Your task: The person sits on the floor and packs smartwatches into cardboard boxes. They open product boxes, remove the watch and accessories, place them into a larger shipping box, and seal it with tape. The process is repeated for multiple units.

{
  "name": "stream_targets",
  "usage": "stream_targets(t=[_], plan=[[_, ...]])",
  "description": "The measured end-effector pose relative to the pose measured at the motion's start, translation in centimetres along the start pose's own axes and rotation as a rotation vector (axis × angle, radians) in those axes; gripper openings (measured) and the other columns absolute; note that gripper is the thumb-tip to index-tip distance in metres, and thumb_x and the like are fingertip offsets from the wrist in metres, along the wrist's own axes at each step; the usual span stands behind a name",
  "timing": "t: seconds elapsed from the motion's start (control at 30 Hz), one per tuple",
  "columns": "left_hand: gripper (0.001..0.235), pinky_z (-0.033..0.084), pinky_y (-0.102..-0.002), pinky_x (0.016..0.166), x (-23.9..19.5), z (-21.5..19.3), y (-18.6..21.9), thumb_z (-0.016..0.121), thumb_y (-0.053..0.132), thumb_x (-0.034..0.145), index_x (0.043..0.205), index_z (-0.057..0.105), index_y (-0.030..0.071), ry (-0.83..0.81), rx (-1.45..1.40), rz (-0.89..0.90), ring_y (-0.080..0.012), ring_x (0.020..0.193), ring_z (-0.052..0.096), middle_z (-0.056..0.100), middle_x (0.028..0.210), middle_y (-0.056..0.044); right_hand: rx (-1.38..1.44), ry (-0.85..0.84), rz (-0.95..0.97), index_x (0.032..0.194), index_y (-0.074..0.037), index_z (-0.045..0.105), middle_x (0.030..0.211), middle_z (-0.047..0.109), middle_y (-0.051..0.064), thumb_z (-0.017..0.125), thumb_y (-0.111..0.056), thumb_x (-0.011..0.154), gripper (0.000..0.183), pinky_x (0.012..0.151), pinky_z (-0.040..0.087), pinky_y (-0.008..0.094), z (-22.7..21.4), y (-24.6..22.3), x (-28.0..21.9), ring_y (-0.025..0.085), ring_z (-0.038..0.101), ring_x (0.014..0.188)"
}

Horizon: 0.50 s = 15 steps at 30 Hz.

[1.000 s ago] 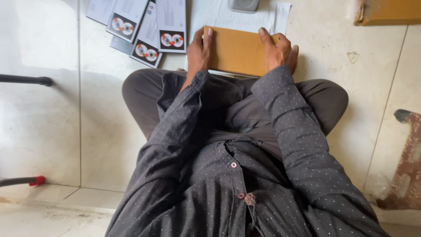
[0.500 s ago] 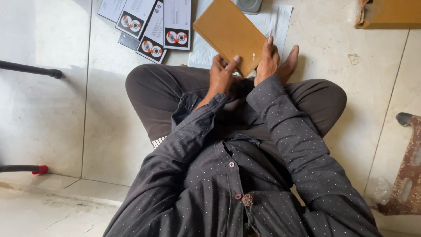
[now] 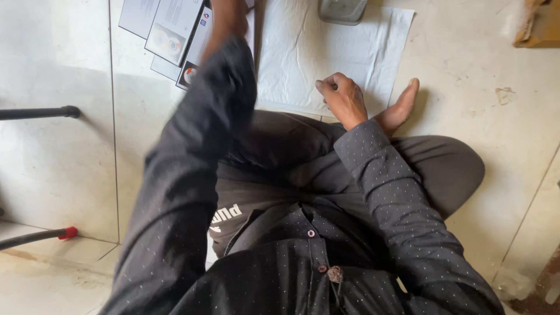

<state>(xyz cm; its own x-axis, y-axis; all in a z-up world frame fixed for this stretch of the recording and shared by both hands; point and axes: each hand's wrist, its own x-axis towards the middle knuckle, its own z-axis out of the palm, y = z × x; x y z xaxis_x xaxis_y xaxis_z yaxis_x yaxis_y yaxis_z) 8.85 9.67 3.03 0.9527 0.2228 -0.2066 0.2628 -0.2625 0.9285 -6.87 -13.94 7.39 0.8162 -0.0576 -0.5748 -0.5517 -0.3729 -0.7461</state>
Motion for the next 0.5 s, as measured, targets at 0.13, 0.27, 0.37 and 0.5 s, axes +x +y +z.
stream_targets(t=[0.13, 0.27, 0.37, 0.5], plan=[[0.042, 0.067, -0.041, 0.074, -0.3, -0.9, -1.5, 0.070, 0.023, 0.096, 0.129, 0.059, -0.001, 0.021, 0.352, -0.016, -0.0252, 0.098, 0.074, 0.070, 0.112, -0.013, -0.091, 0.016, -0.005, 0.101, 0.000, 0.069, 0.085, 0.073, 0.013, 0.066, -0.038, 0.096, 0.038, 0.074, 0.054, 0.038, -0.1, -0.5, 0.2, 0.025, 0.071, 0.077], [0.043, 0.066, -0.040, 0.075, 0.5, 0.1, 0.6, 0.068, 0.025, 0.097, 0.131, 0.059, 0.001, -0.118, 0.251, -0.012, -0.0253, 0.097, 0.075, 0.071, 0.111, -0.012, -0.132, 0.091, -0.144, 0.102, -0.001, 0.071, 0.093, 0.075, 0.015, 0.068, -0.037, 0.095, 0.036, 0.078, 0.054, 0.041, 0.3, -0.1, 0.7, 0.030, 0.072, 0.086], [0.043, 0.065, -0.039, 0.076, 0.0, 0.5, 3.3, 0.067, 0.027, 0.098, 0.133, 0.059, 0.003, -0.474, -0.090, -0.069, -0.0253, 0.097, 0.076, 0.072, 0.111, -0.011, -0.161, 0.088, -0.119, 0.101, -0.003, 0.071, 0.093, 0.076, 0.016, 0.069, -0.036, 0.094, 0.034, 0.079, 0.054, 0.042, 0.8, 0.8, 0.6, 0.032, 0.072, 0.087], [0.043, 0.064, -0.037, 0.077, -8.7, 0.7, 6.3, 0.066, 0.029, 0.099, 0.134, 0.059, 0.005, -0.853, 0.178, -0.047, -0.0254, 0.097, 0.078, 0.073, 0.111, -0.010, -0.202, 0.056, -0.058, 0.099, -0.005, 0.071, 0.092, 0.077, 0.016, 0.068, -0.039, 0.094, 0.035, 0.080, 0.053, 0.042, 0.9, 0.8, 0.4, 0.031, 0.073, 0.088]])
